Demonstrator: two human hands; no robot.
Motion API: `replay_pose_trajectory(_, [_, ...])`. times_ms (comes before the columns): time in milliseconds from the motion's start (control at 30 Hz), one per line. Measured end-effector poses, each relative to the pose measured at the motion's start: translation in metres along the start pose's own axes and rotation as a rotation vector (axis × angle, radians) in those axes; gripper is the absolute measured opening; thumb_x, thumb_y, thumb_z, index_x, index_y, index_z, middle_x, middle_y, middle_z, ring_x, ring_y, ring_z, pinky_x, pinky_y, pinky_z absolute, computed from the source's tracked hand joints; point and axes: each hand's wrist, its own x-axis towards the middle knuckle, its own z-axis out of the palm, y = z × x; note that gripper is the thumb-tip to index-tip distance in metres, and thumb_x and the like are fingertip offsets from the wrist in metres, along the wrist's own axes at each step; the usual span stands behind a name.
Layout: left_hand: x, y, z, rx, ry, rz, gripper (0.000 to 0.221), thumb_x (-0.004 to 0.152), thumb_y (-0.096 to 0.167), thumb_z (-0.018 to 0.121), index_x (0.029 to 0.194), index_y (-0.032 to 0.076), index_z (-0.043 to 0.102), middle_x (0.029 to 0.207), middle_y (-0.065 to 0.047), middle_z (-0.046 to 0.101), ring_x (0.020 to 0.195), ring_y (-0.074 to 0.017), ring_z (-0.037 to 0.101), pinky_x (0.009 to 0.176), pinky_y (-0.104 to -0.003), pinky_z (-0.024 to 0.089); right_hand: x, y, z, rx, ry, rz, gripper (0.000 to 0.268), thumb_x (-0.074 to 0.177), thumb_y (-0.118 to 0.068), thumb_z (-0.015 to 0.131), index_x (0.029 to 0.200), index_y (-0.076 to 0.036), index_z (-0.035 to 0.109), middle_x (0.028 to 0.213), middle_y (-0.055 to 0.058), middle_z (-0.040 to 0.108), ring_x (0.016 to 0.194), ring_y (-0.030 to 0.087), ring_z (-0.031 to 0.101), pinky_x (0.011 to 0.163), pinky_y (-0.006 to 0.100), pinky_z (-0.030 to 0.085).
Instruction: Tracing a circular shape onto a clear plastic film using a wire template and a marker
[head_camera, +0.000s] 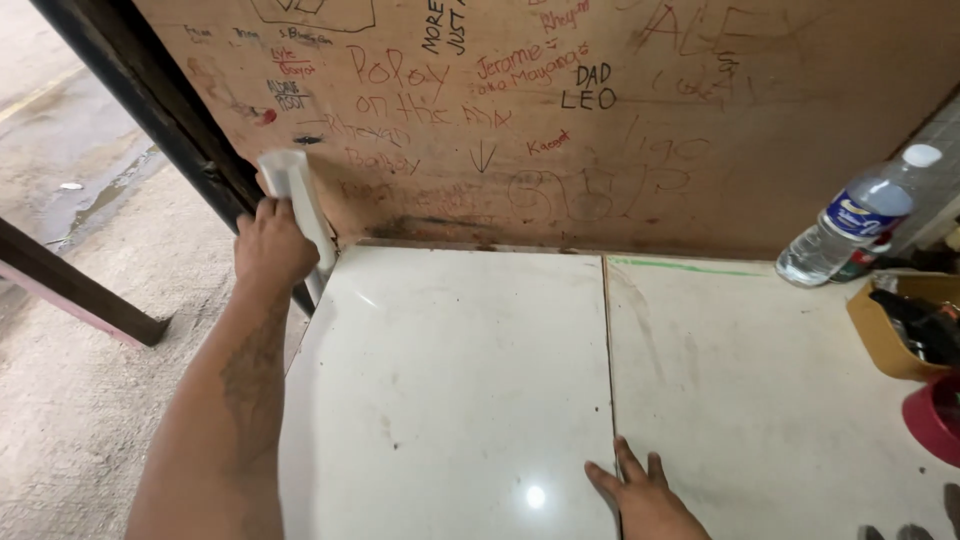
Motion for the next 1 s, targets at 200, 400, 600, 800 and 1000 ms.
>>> replay_pose_trajectory(200, [0.073,0.029,-0.005,0.1,-0.009,-0.012,0.075,0.09,0.009,0.05,0.162,0.004,0.029,0.17,-0.011,0.023,0.155,-0.037,0.015,0.109,-0.059,0.034,0.162,0.065,0.096,-0.284,0.249,-0.244,0.059,0.111,-0.023,0.034,0.164,-0.032,0.01,0.162,0.039,-0.008,0.153,0.054,-0.015,0.117,0.08,0.01])
replay_pose_trajectory(400, [0.082,0.029,0.004,0.089,-0.222,-0.109,0.08,0.092,0.006,0.045,0.165,0.011,0.013,0.174,-0.008,0.01,0.157,-0.0356,-0.004,0.122,-0.069,0.01,0.212,0.077,0.152,-0.01,0.766,-0.269,0.04,0.099,-0.043,0.048,0.136,-0.041,0.062,0.155,0.024,0.034,0.149,0.028,0.029,0.114,0.082,0.02])
replay_pose_trajectory(600, [0.096,-0.03,0.05,0.216,0.049,-0.182,0.05,0.094,0.015,0.07,0.143,0.01,0.063,0.134,-0.02,0.063,0.126,-0.0452,0.043,0.09,-0.057,0.057,0.089,0.023,0.057,-0.049,0.09,0.074,0.062,0.109,-0.041,0.039,0.157,-0.064,0.009,0.173,-0.003,-0.017,0.158,0.05,0.001,0.118,0.073,0.031])
replay_pose_trajectory(800, [0.05,-0.069,0.007,0.159,-0.082,-0.183,0.025,0.096,0.015,0.071,0.114,-0.001,0.078,0.096,-0.019,0.08,0.085,-0.0312,0.075,0.078,-0.042,0.06,0.001,-0.001,-0.011,0.042,-0.103,-0.032,0.077,0.104,-0.029,0.049,0.165,-0.045,0.005,0.172,0.006,-0.028,0.158,0.049,-0.013,0.121,0.069,0.028])
replay_pose_trajectory(1000, [0.006,-0.064,-0.057,0.214,0.01,0.007,0.037,0.099,0.026,0.074,0.124,-0.001,0.074,0.099,-0.018,0.078,0.084,-0.0293,0.074,0.079,-0.038,0.063,-0.039,-0.012,-0.023,0.035,-0.017,-0.028,0.113,0.078,-0.008,0.075,0.165,-0.042,0.011,0.174,0.004,-0.023,0.159,0.048,-0.005,0.122,0.059,0.036])
